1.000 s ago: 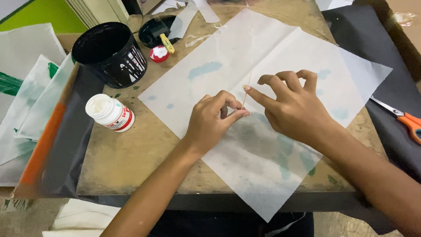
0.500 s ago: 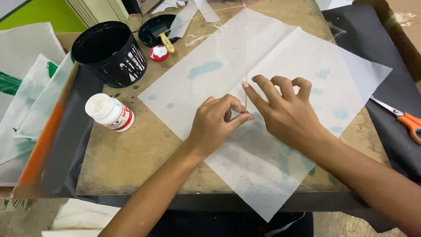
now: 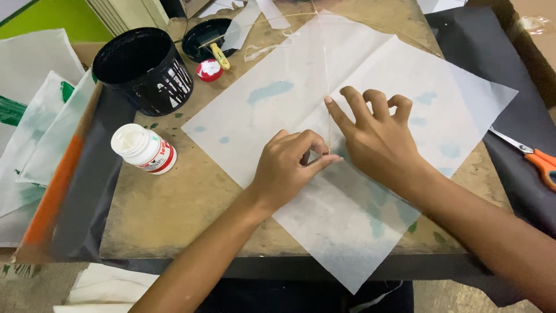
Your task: Assembling a kite by gluing bamboo sticks to paper and trimming materials
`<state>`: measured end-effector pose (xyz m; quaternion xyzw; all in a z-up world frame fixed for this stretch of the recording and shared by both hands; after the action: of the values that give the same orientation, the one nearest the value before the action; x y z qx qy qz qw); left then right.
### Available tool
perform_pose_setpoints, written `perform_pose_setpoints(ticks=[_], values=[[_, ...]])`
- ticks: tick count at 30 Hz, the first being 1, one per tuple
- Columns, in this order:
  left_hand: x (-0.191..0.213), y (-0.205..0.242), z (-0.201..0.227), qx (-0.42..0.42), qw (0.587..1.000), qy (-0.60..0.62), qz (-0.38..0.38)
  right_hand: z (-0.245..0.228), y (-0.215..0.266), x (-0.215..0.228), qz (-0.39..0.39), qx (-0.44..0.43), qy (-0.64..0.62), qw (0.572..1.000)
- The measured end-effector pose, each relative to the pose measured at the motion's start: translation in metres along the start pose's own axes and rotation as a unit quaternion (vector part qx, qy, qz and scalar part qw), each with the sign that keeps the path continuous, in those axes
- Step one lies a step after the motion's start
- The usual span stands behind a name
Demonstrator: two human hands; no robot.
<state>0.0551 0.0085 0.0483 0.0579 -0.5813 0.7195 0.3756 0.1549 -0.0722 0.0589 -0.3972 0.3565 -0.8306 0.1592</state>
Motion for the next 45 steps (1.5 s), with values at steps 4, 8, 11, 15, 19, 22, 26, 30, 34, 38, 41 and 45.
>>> perform_pose_setpoints(ticks=[4,8,11,15,19,22,26,30,34,38,41,45], values=[[0.0,0.0,-0.003,0.018,1.0,0.007,-0.004,-0.005,-0.001,0.009,0.001,0.011,0.005,1.0],[0.002,0.001,-0.009,0.038,0.999,-0.006,0.01,-0.007,-0.002,0.021,0.016,0.014,-0.029,0.999],[0.004,0.001,-0.008,0.048,0.999,-0.007,0.014,-0.002,-0.002,0.029,0.021,0.017,-0.062,0.998],[0.006,0.0,-0.01,0.056,0.998,-0.012,0.012,0.021,-0.003,0.032,0.011,-0.017,-0.171,0.985],[0.011,-0.002,-0.014,0.073,0.997,-0.015,0.012,0.046,-0.008,0.041,-0.004,-0.059,-0.216,0.975],[0.022,-0.008,0.0,0.022,0.998,-0.023,0.048,0.065,-0.009,0.043,0.017,-0.102,-0.344,0.933],[0.033,-0.015,0.007,0.031,0.995,0.0,0.092,0.096,-0.002,0.038,0.08,-0.197,-0.497,0.841],[0.042,-0.017,0.007,0.058,0.988,0.016,0.145,0.117,0.009,0.019,0.178,-0.244,-0.643,0.704],[0.046,-0.016,0.009,0.061,0.985,0.016,0.159,0.103,0.014,-0.009,0.151,-0.271,-0.66,0.684],[0.048,-0.013,0.01,0.032,0.979,0.035,0.197,0.08,0.019,-0.068,-0.02,-0.308,-0.719,0.623],[0.044,-0.007,0.009,0.053,0.984,0.044,0.166,0.053,0.008,-0.077,-0.153,-0.366,-0.732,0.554],[0.031,-0.003,0.02,0.01,0.998,0.023,0.061,0.022,0.005,-0.084,-0.315,-0.455,-0.734,0.393]])
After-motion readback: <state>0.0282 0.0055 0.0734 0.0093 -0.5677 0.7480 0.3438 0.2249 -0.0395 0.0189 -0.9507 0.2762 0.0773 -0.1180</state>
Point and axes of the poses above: each hand's wrist, its own y-axis away from the middle knuckle, its own x-axis out of the back of the hand, z = x × y, the point moved 8 cm from there along -y, towards the middle knuckle, and after that the axes turned 11 degrees about -x, right-handed, at the moved point
